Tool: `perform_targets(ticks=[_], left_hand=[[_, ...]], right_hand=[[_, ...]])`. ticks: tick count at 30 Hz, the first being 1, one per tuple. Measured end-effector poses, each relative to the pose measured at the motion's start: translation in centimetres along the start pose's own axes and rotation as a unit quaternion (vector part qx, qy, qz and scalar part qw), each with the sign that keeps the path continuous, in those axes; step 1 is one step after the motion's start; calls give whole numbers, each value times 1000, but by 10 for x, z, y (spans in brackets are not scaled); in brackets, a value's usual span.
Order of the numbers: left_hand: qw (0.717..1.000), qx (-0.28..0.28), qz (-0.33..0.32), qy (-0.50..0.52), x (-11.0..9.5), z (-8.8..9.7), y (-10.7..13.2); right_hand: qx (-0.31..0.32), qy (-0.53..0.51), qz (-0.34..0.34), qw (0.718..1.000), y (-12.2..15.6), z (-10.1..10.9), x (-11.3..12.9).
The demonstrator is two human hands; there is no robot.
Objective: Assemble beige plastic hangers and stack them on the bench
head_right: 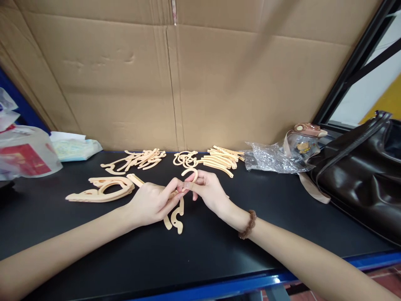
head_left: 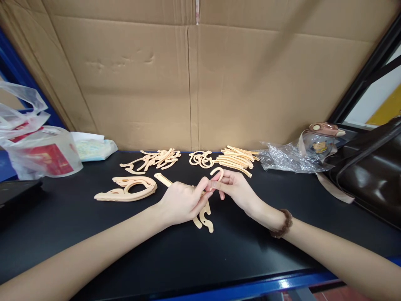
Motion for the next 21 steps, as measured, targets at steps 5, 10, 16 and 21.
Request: perform_targets(ticks=[5,10,16,21], left_hand=[[999,23,33,-33,-4,-2,-2],[996,55,70,-25,-5,1,-5],[994,58,79,-49,-5,-1,-6],[996,13,58,-72,-4,-5,-6]], right_hand=[[-19,12,-6,1000,0,-1,0],[-19,14,5,1000,1,-1,-4],[-8,-12,3,1000,2,-3,-4],[-4,-25,8,1000,4,-4,-5]])
Point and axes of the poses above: each hand's wrist, its own y-axis away from the middle knuckle, its own z-axis out of the back of the hand, x = y × z, the point moved 1 cm from there along -y, towards the middle knuckle, and after that the axes turned 7 degrees about x, right-handed, at the moved point
